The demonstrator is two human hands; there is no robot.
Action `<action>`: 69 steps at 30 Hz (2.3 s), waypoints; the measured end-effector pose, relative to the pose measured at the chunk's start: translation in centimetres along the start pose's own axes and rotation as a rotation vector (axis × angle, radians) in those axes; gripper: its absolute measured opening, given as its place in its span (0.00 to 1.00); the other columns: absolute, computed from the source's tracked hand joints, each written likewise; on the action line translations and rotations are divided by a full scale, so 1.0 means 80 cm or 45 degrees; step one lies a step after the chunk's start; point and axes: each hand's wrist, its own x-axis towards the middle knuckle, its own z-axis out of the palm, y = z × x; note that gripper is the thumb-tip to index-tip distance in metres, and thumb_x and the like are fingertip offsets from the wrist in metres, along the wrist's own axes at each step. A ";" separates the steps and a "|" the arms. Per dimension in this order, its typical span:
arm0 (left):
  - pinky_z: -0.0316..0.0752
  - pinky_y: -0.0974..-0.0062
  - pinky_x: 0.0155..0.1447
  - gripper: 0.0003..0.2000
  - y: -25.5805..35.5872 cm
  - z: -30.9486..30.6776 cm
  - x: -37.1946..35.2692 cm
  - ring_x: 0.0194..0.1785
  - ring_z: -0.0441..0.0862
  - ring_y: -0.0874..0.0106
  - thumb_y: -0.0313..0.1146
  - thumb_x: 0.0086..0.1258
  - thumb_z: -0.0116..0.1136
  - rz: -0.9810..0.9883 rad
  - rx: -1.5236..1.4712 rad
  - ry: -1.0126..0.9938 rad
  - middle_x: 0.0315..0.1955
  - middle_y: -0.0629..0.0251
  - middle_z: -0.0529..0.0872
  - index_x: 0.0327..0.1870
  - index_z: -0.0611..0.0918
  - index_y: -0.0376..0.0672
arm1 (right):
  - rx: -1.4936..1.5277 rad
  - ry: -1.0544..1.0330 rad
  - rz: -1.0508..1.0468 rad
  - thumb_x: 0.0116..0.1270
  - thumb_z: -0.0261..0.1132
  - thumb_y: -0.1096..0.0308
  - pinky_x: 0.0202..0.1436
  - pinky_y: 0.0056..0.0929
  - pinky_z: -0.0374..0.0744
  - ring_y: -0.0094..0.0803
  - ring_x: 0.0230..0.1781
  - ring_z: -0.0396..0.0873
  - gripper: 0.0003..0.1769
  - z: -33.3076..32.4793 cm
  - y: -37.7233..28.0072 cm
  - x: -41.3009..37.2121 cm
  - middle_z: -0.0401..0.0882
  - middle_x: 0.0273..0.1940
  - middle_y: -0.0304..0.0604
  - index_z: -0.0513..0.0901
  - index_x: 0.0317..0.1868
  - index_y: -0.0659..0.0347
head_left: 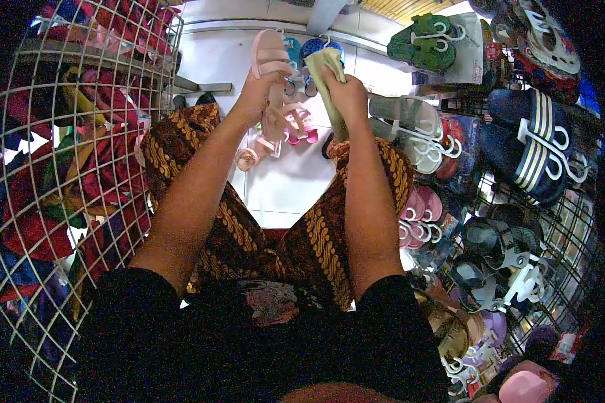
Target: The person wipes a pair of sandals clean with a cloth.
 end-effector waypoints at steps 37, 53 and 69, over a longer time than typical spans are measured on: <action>0.69 0.62 0.62 0.36 0.009 0.006 0.001 0.55 0.75 0.64 0.71 0.68 0.36 0.123 -0.394 0.422 0.49 0.63 0.78 0.60 0.70 0.48 | 0.316 -0.314 -0.680 0.61 0.66 0.61 0.48 0.38 0.79 0.48 0.43 0.84 0.23 0.023 -0.072 -0.086 0.84 0.42 0.57 0.80 0.54 0.66; 0.72 0.60 0.59 0.40 0.010 0.006 0.005 0.52 0.77 0.61 0.76 0.64 0.34 0.045 -0.436 0.304 0.48 0.61 0.79 0.57 0.73 0.47 | 0.097 -0.072 -0.710 0.60 0.68 0.60 0.47 0.37 0.79 0.49 0.43 0.83 0.22 0.043 -0.075 -0.082 0.83 0.44 0.55 0.82 0.53 0.62; 0.73 0.57 0.59 0.44 0.024 -0.003 0.000 0.52 0.77 0.58 0.79 0.58 0.38 0.028 -0.652 0.292 0.49 0.59 0.81 0.57 0.75 0.45 | 0.039 -0.035 -0.902 0.55 0.72 0.58 0.49 0.36 0.78 0.46 0.43 0.81 0.27 0.023 -0.063 -0.070 0.82 0.41 0.54 0.82 0.52 0.67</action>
